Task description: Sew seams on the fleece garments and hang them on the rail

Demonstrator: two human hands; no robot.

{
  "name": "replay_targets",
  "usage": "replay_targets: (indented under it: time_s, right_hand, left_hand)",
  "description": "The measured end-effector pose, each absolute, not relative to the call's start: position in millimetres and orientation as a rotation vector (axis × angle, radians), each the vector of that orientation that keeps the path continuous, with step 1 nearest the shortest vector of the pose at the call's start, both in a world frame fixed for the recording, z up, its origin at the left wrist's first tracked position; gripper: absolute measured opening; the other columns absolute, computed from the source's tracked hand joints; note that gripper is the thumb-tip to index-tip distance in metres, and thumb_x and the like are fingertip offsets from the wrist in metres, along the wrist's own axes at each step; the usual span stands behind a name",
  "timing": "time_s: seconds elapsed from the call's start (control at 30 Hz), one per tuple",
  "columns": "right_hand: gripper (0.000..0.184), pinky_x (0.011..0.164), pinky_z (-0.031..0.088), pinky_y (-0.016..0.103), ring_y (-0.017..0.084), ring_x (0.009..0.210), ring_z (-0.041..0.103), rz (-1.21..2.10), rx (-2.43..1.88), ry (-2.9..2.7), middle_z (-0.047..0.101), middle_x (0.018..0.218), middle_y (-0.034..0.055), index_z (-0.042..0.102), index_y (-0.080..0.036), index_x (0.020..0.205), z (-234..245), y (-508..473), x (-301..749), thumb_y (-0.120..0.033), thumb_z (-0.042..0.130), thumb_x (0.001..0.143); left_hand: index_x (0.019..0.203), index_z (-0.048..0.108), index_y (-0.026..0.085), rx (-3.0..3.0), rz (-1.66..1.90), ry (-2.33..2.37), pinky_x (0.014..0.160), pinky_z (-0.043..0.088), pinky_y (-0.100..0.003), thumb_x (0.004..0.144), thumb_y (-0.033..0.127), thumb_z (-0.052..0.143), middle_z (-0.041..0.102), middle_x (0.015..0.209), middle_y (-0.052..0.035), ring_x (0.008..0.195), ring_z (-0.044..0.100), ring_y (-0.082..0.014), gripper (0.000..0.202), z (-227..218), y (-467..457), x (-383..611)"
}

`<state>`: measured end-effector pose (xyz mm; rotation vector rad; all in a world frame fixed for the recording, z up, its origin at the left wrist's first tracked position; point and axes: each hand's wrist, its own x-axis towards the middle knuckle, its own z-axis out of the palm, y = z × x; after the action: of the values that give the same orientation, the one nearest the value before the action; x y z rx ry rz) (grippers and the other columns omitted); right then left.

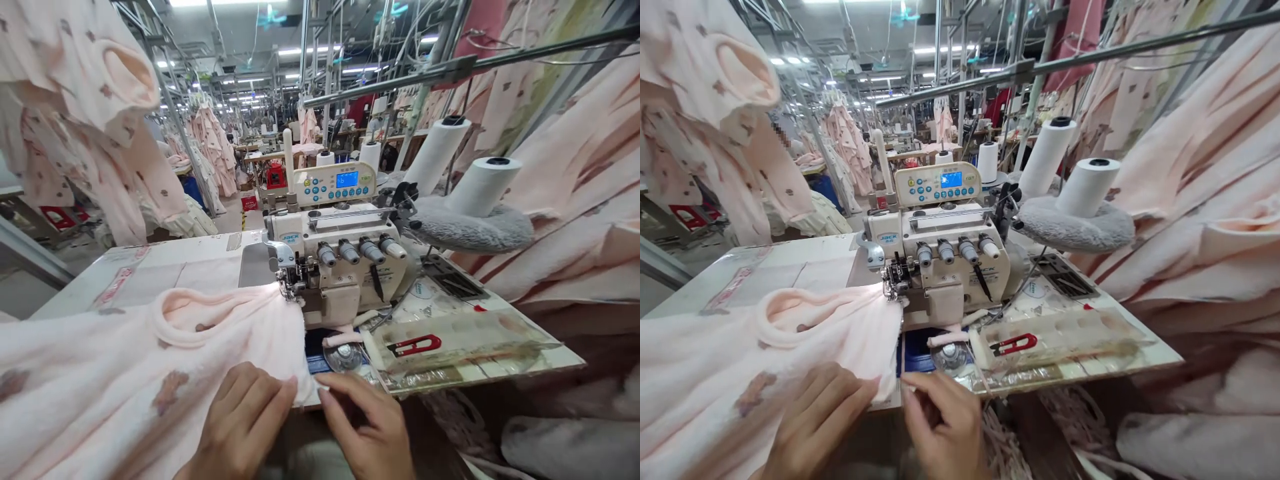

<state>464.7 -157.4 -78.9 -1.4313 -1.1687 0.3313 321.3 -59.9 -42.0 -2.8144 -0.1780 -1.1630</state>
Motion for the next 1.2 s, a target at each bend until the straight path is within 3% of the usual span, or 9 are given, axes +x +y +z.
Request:
replay_targets:
  time_s: [0.1, 0.2, 0.3, 0.43, 0.53, 0.8, 1.07, 1.2]
  right_hand:
    - [0.037, 0.060, 0.048, 0.023, 0.013, 0.066, 0.059, -0.185, -1.364, -1.409, 0.064, 0.084, 0.0058, 0.058, -0.021, 0.113, -79, -152, 475, -0.006, 0.054, 0.079]
    - [0.028, 0.058, 0.049, 0.025, 0.016, 0.070, 0.058, -0.347, -1.303, -1.544, 0.062, 0.082, 0.0075, 0.061, -0.019, 0.097, -75, -142, 476, -0.002, 0.049, 0.079]
    - [0.023, 0.054, 0.046, 0.026, 0.015, 0.063, 0.054, -0.383, -1.280, -1.561, 0.060, 0.073, 0.0056, 0.060, -0.018, 0.087, -75, -137, 473, -0.001, 0.049, 0.077]
    - [0.025, 0.056, 0.046, 0.026, 0.016, 0.066, 0.053, -0.426, -1.262, -1.540, 0.060, 0.073, 0.0069, 0.060, -0.016, 0.092, -85, -139, 468, 0.001, 0.052, 0.075]
    - [0.024, 0.056, 0.045, 0.026, 0.015, 0.065, 0.052, -0.437, -1.259, -1.468, 0.059, 0.070, 0.0054, 0.062, -0.018, 0.093, -92, -137, 467, -0.001, 0.053, 0.078]
    - [0.021, 0.055, 0.044, 0.028, 0.015, 0.066, 0.050, -0.478, -1.262, -1.418, 0.058, 0.069, 0.0051, 0.063, -0.015, 0.089, -85, -118, 476, 0.001, 0.056, 0.078]
    - [0.018, 0.059, 0.044, 0.028, 0.016, 0.070, 0.051, -0.473, -1.329, -1.461, 0.060, 0.076, 0.0056, 0.064, -0.016, 0.095, -79, -88, 496, -0.006, 0.053, 0.084]
    - [0.014, 0.064, 0.042, 0.031, 0.017, 0.072, 0.049, -0.530, -1.477, -1.487, 0.059, 0.077, 0.0063, 0.065, -0.015, 0.089, -69, -79, 502, -0.013, 0.051, 0.087]
  left_hand:
    - [0.097, 0.056, 0.011, -2.823, -1.156, -0.196, 0.063, 0.040, -0.028, 0.083, 0.006, 0.047, 0.059, 0.069, -0.0038, 0.065, 0.050, -0.0139, 0.017, -39, -64, 324]
    - [0.086, 0.056, 0.015, -2.973, -1.111, -0.254, 0.059, 0.037, -0.027, 0.084, 0.009, 0.046, 0.055, 0.065, -0.0013, 0.063, 0.047, -0.0136, 0.013, -27, -64, 327]
    - [0.085, 0.056, 0.019, -3.160, -0.969, -0.627, 0.068, 0.040, -0.029, 0.088, 0.021, 0.040, 0.057, 0.079, -0.0029, 0.076, 0.050, -0.0158, 0.016, -10, -42, 336]
    - [0.097, 0.055, 0.018, -2.991, -0.752, -1.117, 0.083, 0.037, -0.042, 0.086, 0.029, 0.045, 0.056, 0.103, -0.0067, 0.097, 0.047, -0.0238, 0.018, -4, 9, 357]
    - [0.091, 0.056, 0.018, -3.007, -0.613, -1.166, 0.083, 0.035, -0.041, 0.086, 0.028, 0.045, 0.057, 0.100, -0.0051, 0.096, 0.046, -0.0237, 0.016, -12, 33, 370]
    - [0.091, 0.058, 0.021, -2.979, -0.661, -1.195, 0.083, 0.035, -0.039, 0.082, 0.026, 0.049, 0.057, 0.100, -0.0048, 0.096, 0.047, -0.0233, 0.014, -20, 61, 377]
    - [0.091, 0.061, 0.019, -2.960, -0.634, -1.230, 0.081, 0.039, -0.038, 0.082, 0.030, 0.048, 0.058, 0.096, -0.0071, 0.096, 0.050, -0.0252, 0.019, -19, 97, 393]
    - [0.092, 0.061, 0.019, -2.938, -0.634, -1.287, 0.084, 0.039, -0.038, 0.083, 0.028, 0.048, 0.057, 0.102, -0.0074, 0.101, 0.049, -0.0253, 0.018, -19, 110, 399]
